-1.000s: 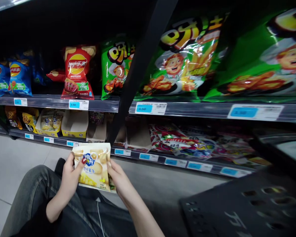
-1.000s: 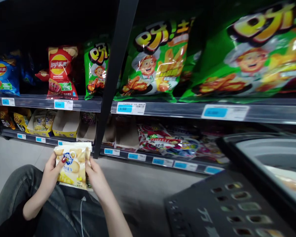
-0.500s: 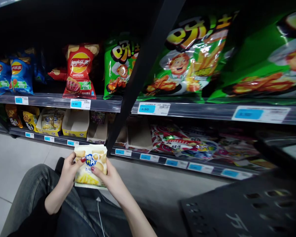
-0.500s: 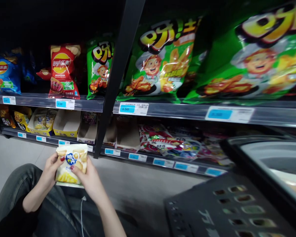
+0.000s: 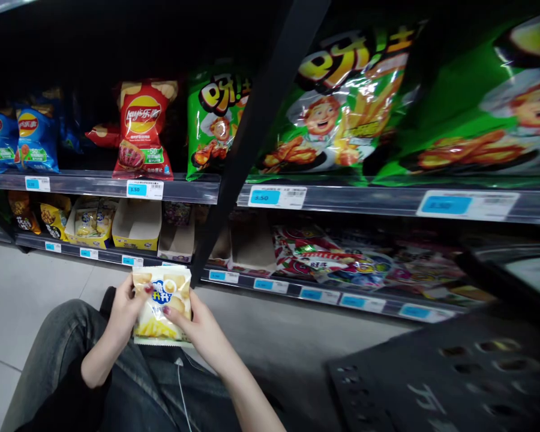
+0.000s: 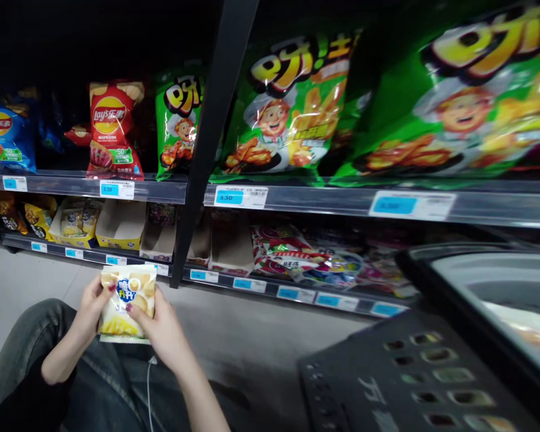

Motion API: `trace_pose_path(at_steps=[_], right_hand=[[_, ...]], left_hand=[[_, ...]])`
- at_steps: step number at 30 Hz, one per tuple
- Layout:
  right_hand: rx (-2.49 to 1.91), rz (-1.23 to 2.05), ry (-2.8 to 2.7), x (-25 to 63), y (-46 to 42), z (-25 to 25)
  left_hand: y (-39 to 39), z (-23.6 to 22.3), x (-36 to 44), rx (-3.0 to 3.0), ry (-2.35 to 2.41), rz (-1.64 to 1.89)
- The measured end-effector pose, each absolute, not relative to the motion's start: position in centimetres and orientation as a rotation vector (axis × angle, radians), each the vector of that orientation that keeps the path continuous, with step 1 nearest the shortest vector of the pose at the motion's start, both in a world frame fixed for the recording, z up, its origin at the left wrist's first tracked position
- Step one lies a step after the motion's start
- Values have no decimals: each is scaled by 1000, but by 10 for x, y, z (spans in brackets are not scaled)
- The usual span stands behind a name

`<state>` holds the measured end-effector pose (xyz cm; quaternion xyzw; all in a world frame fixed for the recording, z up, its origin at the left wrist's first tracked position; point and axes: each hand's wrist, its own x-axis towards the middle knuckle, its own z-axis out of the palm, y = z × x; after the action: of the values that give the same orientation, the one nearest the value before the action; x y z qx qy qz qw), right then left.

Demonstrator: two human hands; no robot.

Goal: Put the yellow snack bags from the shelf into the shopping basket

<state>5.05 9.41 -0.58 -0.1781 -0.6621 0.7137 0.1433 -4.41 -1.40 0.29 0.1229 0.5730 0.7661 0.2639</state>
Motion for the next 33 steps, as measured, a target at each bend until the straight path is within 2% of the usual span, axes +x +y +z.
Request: trace_pose_path(at_steps=[4, 8, 10, 12, 17, 21, 25, 28, 33], right_hand=[[-623, 1833, -1981, 49, 97, -7], [-797, 993, -2146, 50, 86, -2], [-676, 802, -2212, 50, 76, 0], [-618, 891, -2279, 48, 65, 0], [-725, 1471, -2073, 42, 63, -4], [-788, 1964, -1513, 47, 91, -1], [-626, 2478, -844, 68, 113, 17], [-473, 2606, -756, 82, 111, 31], [-385, 2596, -932, 86, 95, 42]], left_hand=[[-10, -2, -39, 342, 1397, 1904], [-8, -9, -38, 341, 1600, 1988], [-8, -11, -37, 337, 1673, 2025], [-11, -11, -34, 380, 1692, 2036], [-17, -11, -26, 625, 1550, 1964], [-17, -14, -35, 546, 1508, 1996], [-15, -11, -55, 354, 1492, 2096], [-16, -7, -60, 236, 1382, 2128], [-16, -8, -54, 189, 1256, 2097]])
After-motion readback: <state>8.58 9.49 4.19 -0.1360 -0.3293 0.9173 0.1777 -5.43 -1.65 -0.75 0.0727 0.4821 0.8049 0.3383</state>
